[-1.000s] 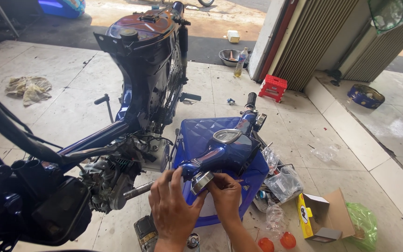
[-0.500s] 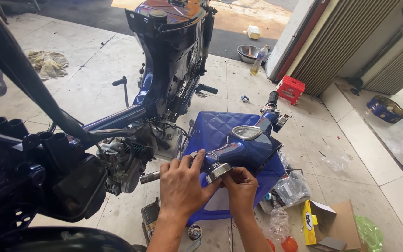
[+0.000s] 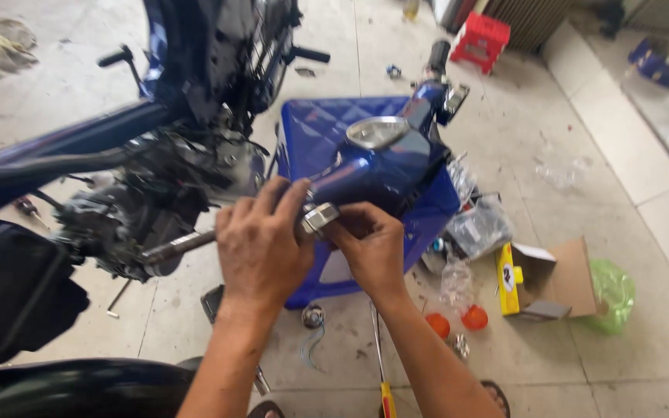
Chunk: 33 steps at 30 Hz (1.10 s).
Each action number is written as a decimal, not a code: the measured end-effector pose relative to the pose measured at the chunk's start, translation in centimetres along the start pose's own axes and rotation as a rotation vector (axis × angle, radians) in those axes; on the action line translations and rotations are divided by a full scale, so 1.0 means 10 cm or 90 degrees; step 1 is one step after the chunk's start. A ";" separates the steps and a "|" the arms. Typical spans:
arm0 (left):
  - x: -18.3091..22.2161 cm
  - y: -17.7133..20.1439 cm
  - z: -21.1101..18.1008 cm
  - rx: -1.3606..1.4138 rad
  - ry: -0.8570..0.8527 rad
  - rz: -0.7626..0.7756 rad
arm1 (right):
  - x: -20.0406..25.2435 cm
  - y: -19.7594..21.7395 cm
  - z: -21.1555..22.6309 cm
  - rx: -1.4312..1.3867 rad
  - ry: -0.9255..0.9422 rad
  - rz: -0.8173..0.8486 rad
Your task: Assembling and wiring the front instrument cluster and headlight of a motorcycle
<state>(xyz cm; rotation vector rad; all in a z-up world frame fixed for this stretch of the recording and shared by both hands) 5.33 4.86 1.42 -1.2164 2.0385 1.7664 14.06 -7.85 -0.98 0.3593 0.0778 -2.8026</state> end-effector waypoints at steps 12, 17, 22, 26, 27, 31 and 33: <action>-0.03 0.31 -0.18 0.014 -0.042 0.015 | 0.08 0.01 0.35 0.090 0.261 0.044; -0.04 0.32 -0.18 0.018 -0.049 0.018 | 0.03 0.02 0.40 0.089 0.270 0.055; -0.02 0.30 -0.13 0.000 -0.088 0.022 | 0.01 0.02 0.38 0.098 0.269 0.064; -0.04 0.31 -0.15 0.022 -0.083 0.024 | 0.00 0.02 0.28 0.043 0.231 0.066; -0.04 0.31 -0.15 0.032 -0.078 0.028 | 0.00 0.02 0.28 0.042 0.233 0.067; -0.05 0.32 -0.13 0.051 -0.099 0.014 | -0.01 0.02 0.24 0.015 0.209 0.073; -0.09 0.37 -0.14 0.083 -0.114 0.028 | -0.02 0.02 0.16 -0.017 0.178 0.076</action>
Point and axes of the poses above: each hand's wrist, its own x-axis away from the middle knuckle, its own y-axis out of the back of the hand, z = x × y, the point moved 3 cm from there along -x, towards the middle knuckle, and after that the axes turned 5 degrees about y, right-handed, at the moved point
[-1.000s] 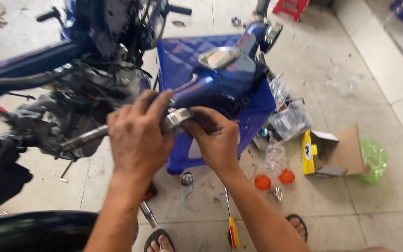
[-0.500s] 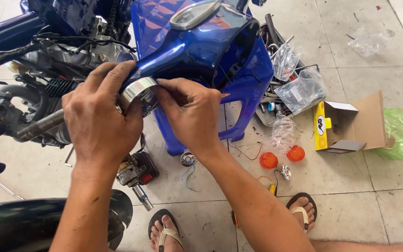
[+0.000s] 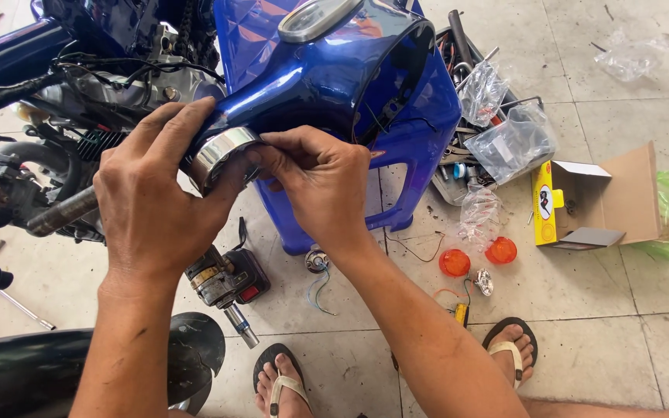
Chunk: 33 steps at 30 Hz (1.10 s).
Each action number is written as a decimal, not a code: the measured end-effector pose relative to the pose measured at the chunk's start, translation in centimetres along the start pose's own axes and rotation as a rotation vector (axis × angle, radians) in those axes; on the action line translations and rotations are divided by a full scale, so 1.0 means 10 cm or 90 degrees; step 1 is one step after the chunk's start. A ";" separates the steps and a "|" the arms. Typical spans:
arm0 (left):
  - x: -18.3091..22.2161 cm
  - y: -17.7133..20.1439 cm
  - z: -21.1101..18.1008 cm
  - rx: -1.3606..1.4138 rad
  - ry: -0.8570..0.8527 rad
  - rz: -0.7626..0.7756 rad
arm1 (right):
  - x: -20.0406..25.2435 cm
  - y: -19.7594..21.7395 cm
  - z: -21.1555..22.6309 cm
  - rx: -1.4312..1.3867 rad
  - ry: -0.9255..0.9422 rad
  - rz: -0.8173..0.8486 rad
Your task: Assembling and wiring the front instrument cluster and headlight of a motorcycle
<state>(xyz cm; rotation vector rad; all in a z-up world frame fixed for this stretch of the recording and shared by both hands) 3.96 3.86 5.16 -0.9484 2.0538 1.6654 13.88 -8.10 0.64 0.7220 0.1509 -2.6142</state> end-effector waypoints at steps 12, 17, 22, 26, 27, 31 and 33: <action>0.17 -0.13 0.32 -0.065 -0.113 0.043 | -0.02 0.02 -0.07 -0.061 -0.055 0.025; 0.19 -0.18 0.35 -0.033 -0.114 -0.006 | -0.03 0.02 -0.03 -0.042 -0.043 0.028; 0.23 -0.22 0.39 -0.071 -0.143 -0.010 | 0.00 0.00 -0.03 -0.011 0.001 0.003; 0.24 -0.22 0.39 -0.104 -0.158 -0.020 | -0.02 0.03 0.01 0.011 0.019 0.006; 0.24 -0.21 0.39 -0.116 -0.161 -0.024 | -0.01 0.03 0.00 -0.015 0.012 0.023; 0.25 -0.22 0.40 -0.120 -0.161 -0.024 | 0.09 0.18 -0.06 0.038 -0.024 0.128; 0.25 -0.20 0.39 -0.111 -0.166 -0.021 | 0.40 0.38 -0.37 0.102 -0.053 0.249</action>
Point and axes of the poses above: each hand's wrist, its own x-axis away from the middle knuckle, its own y-axis out of the back of the hand, z = x × y, the point moved 3 cm from there along -x, towards the middle knuckle, and after that the axes turned 5 degrees about y, right-handed, at the moved point
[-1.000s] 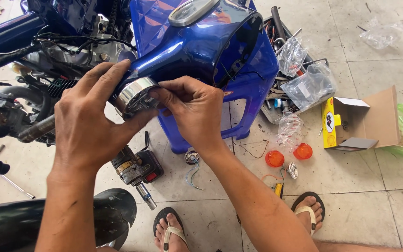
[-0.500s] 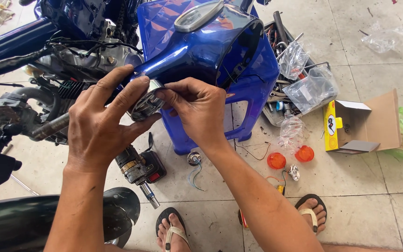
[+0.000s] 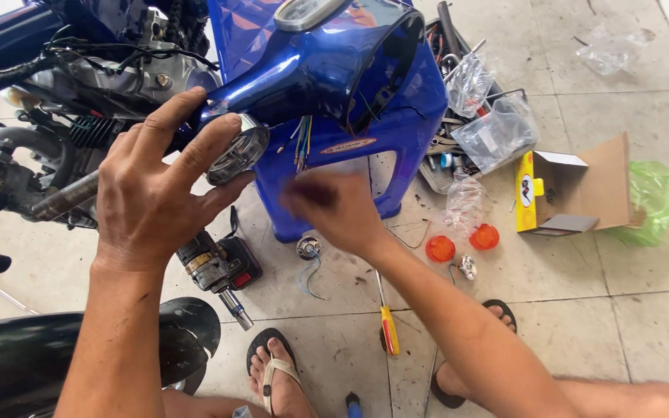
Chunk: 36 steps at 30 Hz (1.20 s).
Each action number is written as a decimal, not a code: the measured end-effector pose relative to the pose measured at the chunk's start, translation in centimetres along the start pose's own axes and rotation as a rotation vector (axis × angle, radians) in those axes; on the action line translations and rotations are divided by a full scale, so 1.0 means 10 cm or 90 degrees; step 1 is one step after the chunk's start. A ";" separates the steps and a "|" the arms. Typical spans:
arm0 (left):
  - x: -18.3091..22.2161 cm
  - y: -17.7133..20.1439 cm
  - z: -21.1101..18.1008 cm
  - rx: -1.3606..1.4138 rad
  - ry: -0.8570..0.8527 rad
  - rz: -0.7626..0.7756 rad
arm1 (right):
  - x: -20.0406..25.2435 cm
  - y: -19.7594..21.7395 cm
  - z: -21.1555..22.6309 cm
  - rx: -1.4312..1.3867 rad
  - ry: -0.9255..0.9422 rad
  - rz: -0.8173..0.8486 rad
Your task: Assembling and wiring the front instrument cluster and headlight of a motorcycle
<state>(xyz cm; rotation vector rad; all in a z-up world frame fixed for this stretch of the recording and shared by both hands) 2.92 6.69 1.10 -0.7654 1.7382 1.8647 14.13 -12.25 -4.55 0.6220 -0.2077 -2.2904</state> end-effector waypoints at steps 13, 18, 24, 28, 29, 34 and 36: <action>-0.03 0.00 -0.04 0.041 0.032 0.020 | 2.41 -0.07 -2.63 0.458 -0.278 0.198; 0.01 -0.10 -0.01 0.009 0.019 0.023 | 2.41 -0.18 -2.76 0.524 -0.266 0.196; -0.06 0.01 -0.05 0.046 0.032 0.030 | 2.49 -0.35 -3.13 0.545 -0.328 0.243; -0.09 0.03 -0.07 0.054 0.030 0.032 | 2.17 -0.46 -2.81 0.345 -0.295 0.121; -0.10 0.04 -0.07 0.058 0.031 0.032 | 1.91 -0.46 -2.43 0.348 -0.298 0.122; -0.09 0.04 -0.07 0.068 0.034 0.031 | 0.81 -0.32 -0.53 0.041 0.061 -0.206; -0.09 0.06 -0.09 0.068 0.039 0.035 | 0.54 -0.26 -0.04 0.078 0.097 -0.252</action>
Point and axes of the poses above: each hand's wrist, its own x-axis away from the middle knuckle, its own y-axis out of the back of the hand, z = x × y, the point moved 3 cm from there along -x, towards the middle knuckle, and after that the axes turned 5 degrees about y, right-handed, at the moved point
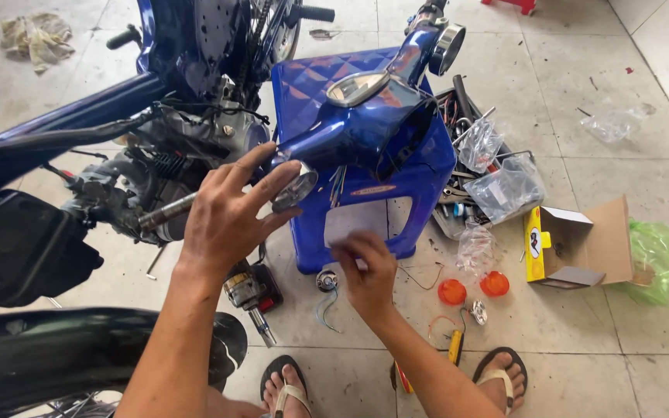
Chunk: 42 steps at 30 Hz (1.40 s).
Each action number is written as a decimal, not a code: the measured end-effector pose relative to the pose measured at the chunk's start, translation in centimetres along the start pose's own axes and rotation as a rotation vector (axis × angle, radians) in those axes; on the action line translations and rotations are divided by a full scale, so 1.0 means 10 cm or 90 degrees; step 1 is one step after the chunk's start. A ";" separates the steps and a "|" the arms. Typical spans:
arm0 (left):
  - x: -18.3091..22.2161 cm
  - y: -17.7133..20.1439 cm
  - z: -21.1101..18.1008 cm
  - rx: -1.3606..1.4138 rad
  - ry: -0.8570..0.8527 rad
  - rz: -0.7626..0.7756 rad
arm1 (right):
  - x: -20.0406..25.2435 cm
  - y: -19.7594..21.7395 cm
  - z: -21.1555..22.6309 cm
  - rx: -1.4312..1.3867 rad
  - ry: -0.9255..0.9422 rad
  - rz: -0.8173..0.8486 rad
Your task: Assembling and wiring the front instrument cluster and headlight of a motorcycle
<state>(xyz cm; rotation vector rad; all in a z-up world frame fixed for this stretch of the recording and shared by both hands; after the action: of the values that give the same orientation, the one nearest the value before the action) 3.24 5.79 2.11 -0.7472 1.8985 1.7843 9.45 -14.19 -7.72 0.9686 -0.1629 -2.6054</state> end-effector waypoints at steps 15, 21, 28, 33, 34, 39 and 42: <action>-0.06 0.04 -0.05 0.001 0.009 -0.017 | -0.86 -0.38 0.47 0.310 0.267 -0.113; -0.06 0.04 -0.05 0.004 0.007 -0.026 | -0.89 -0.37 0.55 0.311 0.280 -0.098; 0.00 -0.14 0.04 0.039 -0.025 -0.092 | -0.89 -0.42 0.27 0.278 0.402 -0.167; 0.00 -0.17 0.06 0.032 -0.021 -0.085 | -0.92 -0.40 0.29 0.333 0.430 -0.145; 0.00 -0.18 0.06 0.031 -0.019 -0.080 | -0.93 -0.39 0.29 0.348 0.434 -0.140; 0.00 -0.19 0.06 0.025 -0.016 -0.079 | -0.90 -0.43 0.16 0.280 0.401 -0.163; 0.02 -0.20 0.06 0.022 -0.016 -0.081 | -0.88 -0.47 0.15 0.252 0.385 -0.180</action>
<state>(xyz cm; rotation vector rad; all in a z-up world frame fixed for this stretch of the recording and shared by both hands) 4.35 6.32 0.43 -0.8105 1.8180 1.6717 13.29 -6.60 -2.29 1.9946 -0.4160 -2.4209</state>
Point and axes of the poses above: each hand's wrist, its own x-axis away from the middle knuckle, its own y-axis out of the back of the hand, z = x × y, the point moved 3 cm from there along -x, towards the middle knuckle, and after that the axes turned 5 degrees about y, right-handed, at the moved point
